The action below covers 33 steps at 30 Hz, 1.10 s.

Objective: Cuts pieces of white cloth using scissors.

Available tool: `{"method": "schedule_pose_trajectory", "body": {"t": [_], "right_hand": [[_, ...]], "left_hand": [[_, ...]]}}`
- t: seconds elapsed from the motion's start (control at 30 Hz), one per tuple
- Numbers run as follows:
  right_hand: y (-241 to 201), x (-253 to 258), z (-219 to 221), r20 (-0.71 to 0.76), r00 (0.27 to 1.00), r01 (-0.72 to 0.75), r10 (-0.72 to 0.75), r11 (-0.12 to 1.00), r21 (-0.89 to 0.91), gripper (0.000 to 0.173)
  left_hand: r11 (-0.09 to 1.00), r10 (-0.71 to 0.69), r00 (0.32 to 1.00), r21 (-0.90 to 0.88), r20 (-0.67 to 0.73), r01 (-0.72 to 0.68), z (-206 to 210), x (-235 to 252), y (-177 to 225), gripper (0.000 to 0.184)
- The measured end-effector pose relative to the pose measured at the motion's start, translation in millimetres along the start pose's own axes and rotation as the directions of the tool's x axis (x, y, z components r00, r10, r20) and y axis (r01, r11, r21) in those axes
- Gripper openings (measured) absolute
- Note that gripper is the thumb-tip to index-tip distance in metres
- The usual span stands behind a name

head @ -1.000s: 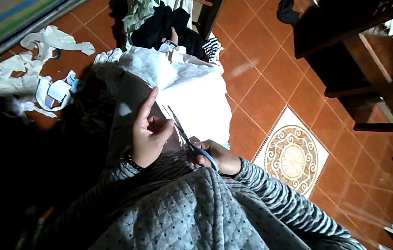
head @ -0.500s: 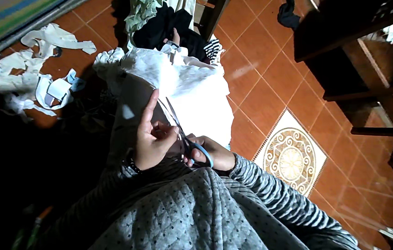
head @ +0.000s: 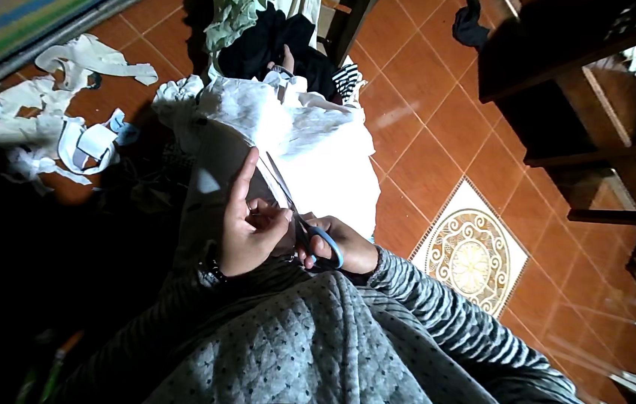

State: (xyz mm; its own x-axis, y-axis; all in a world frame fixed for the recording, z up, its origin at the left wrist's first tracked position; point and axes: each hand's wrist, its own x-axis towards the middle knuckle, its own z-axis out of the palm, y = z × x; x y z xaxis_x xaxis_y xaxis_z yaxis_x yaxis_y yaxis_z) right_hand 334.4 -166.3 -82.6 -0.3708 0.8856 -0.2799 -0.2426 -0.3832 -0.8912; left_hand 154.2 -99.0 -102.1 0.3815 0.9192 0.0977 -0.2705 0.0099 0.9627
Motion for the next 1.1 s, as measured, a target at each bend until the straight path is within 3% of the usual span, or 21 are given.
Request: {"method": "schedule_pose_trajectory", "body": {"t": [0.17,0.27,0.37,0.5,0.63,0.87,1.0,1.1], "right_hand": [[1,0,4,-0.066,0.996,-0.062,0.067,0.995,0.080,0.025],[-3,0,4,-0.060,0.988,-0.139,0.141,0.990,0.039,0.020],[0,0,2,-0.015,0.982,-0.190,0.190,0.981,-0.030,0.010],[5,0,-3,-0.090,0.982,-0.168,0.165,0.985,-0.025,0.019],[8,-5,-4,-0.182,0.980,-0.106,0.078,0.983,-0.150,0.022],[1,-11,-8,-0.058,0.981,-0.186,0.186,0.983,0.005,0.018],[-1,-12,-8,-0.062,0.975,-0.210,0.211,0.977,0.035,0.008],[-1,-10,-7,-0.049,0.978,-0.202,0.202,0.979,0.010,0.006]], "left_hand": [[1.000,-0.003,1.000,-0.031,0.014,0.004,-1,0,-3,0.091],[0.998,-0.027,0.999,-0.054,0.034,0.029,-6,4,-6,0.079],[0.989,-0.114,0.991,-0.101,-0.066,0.107,-6,8,-9,0.062],[0.977,-0.133,0.987,-0.178,-0.089,0.116,-7,12,-10,0.054],[0.984,-0.086,0.991,-0.165,-0.103,0.068,-6,10,-11,0.052],[0.976,-0.127,0.991,-0.186,-0.040,0.118,-11,12,-10,0.049],[0.963,-0.196,0.966,-0.218,-0.170,0.157,-18,20,-3,0.028],[0.966,-0.203,0.950,-0.209,-0.236,0.154,-18,24,2,0.025]]}}
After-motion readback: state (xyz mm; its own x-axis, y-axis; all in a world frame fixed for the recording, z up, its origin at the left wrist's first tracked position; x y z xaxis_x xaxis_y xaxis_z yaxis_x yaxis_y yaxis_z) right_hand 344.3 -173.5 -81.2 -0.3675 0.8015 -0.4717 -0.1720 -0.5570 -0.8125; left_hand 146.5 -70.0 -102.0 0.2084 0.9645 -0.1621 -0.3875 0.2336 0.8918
